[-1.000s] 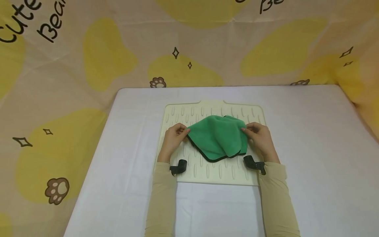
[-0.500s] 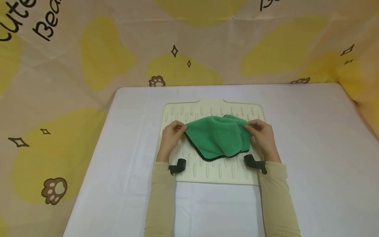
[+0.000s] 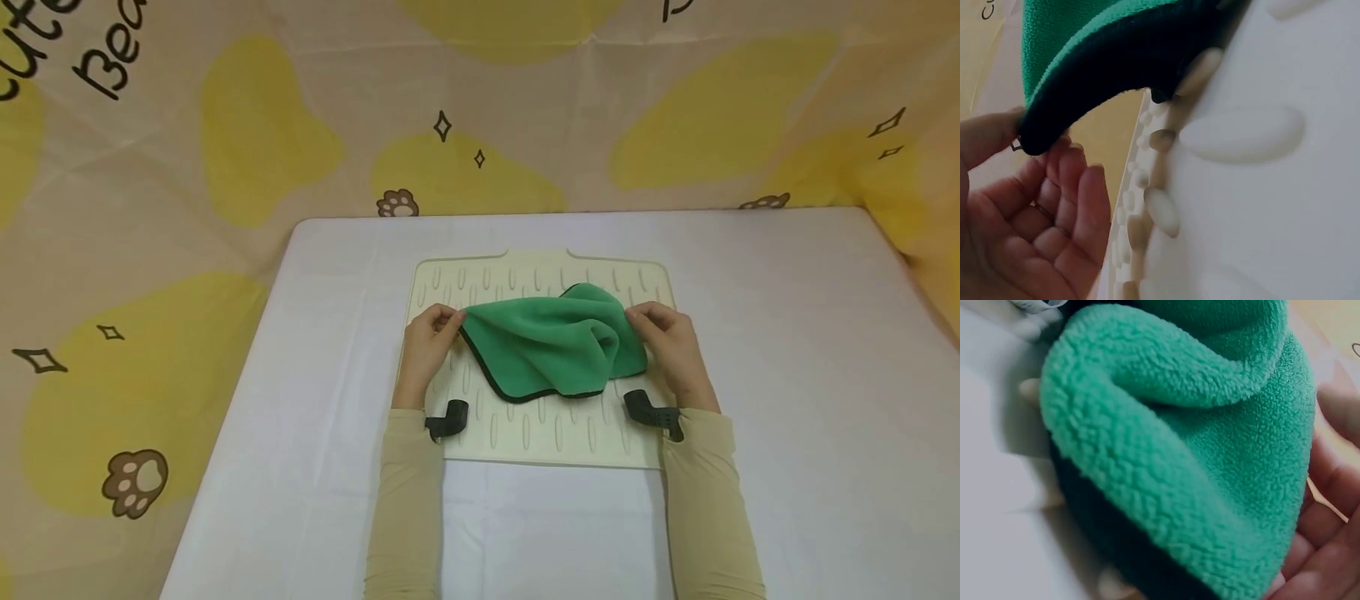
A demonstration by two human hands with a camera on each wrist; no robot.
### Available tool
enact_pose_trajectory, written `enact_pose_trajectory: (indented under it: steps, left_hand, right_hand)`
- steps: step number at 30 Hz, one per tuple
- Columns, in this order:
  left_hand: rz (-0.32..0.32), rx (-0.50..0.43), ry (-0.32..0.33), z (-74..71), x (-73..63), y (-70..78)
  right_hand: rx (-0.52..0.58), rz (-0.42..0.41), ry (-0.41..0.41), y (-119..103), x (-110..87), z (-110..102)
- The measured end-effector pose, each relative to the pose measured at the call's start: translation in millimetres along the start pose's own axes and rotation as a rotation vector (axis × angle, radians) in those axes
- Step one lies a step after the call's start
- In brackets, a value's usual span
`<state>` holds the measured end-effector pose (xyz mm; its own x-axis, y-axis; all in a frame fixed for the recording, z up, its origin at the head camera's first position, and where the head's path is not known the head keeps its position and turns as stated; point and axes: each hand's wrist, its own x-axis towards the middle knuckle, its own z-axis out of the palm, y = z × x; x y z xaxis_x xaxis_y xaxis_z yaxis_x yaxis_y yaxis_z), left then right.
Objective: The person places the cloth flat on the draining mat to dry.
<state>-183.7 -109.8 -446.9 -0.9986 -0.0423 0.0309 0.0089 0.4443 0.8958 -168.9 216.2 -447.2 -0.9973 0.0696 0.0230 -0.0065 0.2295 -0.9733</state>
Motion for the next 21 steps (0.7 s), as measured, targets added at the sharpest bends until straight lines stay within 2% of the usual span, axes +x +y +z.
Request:
enact_pose_trajectory:
  steps: [4, 7, 12, 17, 21]
  left_hand:
    - [-0.078, -0.019, -0.011, -0.5, 0.1, -0.2]
    - [-0.119, -0.077, -0.036, 0.0, 0.1, -0.3]
    - [-0.125, -0.207, -0.044, 2.7, 0.5, 0.0]
    - [-0.123, -0.242, -0.019, 4.5, 0.3, -0.5]
    - [-0.138, -0.312, -0.019, 7.5, 0.8, -1.8]
  right_hand:
    - [-0.008, 0.044, 0.003, 1.8, 0.3, -2.4]
    - [-0.033, 0.056, -0.027, 2.8, 0.3, -3.2]
    - [-0.063, 0.061, -0.084, 3.7, 0.9, -2.5]
    - [-0.068, 0.049, -0.094, 3.5, 1.3, -1.1]
    - [-0.068, 0.043, -0.111, 4.4, 0.9, -1.0]
